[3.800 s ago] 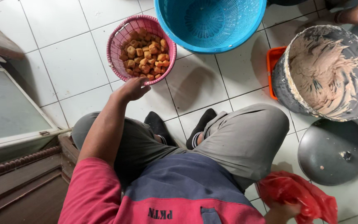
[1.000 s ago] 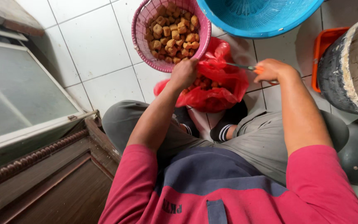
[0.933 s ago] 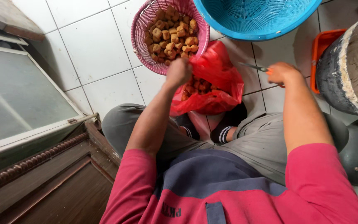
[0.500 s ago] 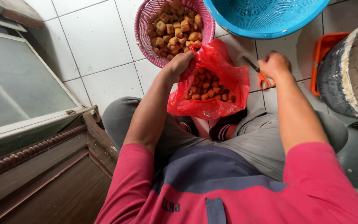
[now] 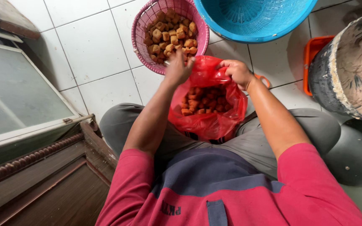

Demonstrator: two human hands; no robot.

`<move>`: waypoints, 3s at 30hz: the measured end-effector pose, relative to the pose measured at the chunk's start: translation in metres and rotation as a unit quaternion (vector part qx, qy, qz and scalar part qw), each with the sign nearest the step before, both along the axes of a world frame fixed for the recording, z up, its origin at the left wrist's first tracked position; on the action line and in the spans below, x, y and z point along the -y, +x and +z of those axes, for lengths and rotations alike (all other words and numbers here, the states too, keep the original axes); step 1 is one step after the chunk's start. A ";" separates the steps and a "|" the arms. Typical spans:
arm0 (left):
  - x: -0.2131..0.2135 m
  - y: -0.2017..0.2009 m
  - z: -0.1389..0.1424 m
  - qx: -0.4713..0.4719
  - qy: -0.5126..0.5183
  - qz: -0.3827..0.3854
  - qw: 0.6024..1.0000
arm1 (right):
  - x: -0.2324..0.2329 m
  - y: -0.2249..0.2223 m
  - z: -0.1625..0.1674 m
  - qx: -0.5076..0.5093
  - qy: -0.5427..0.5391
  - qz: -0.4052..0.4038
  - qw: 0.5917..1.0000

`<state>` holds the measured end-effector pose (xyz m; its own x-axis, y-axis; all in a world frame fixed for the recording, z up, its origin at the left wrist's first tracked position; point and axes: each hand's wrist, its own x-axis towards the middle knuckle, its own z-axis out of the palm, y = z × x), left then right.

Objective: The person sits on the tiled floor and cuts fried tofu puffs into smaller pieces with orange-handled scissors, dropping the cut pieces into a red plastic bag and taking more pieces from a pink basket. Later a blue basket of pale dough balls is visible beside the work area.

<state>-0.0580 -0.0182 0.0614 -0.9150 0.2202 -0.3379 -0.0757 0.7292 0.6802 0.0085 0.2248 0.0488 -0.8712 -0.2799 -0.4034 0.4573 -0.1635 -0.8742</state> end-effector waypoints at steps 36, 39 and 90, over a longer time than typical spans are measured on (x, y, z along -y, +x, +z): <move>-0.019 0.057 -0.003 -0.393 -0.155 -0.169 0.891 | 0.074 0.059 -0.017 -0.157 0.679 0.203 0.688; -0.017 0.098 -0.031 -0.087 -0.196 -0.415 0.884 | 0.067 0.050 -0.017 -0.156 0.718 0.179 0.655; -0.064 0.161 -0.072 -0.015 -0.259 -0.377 0.889 | 0.043 0.019 -0.048 -0.311 0.582 0.249 0.709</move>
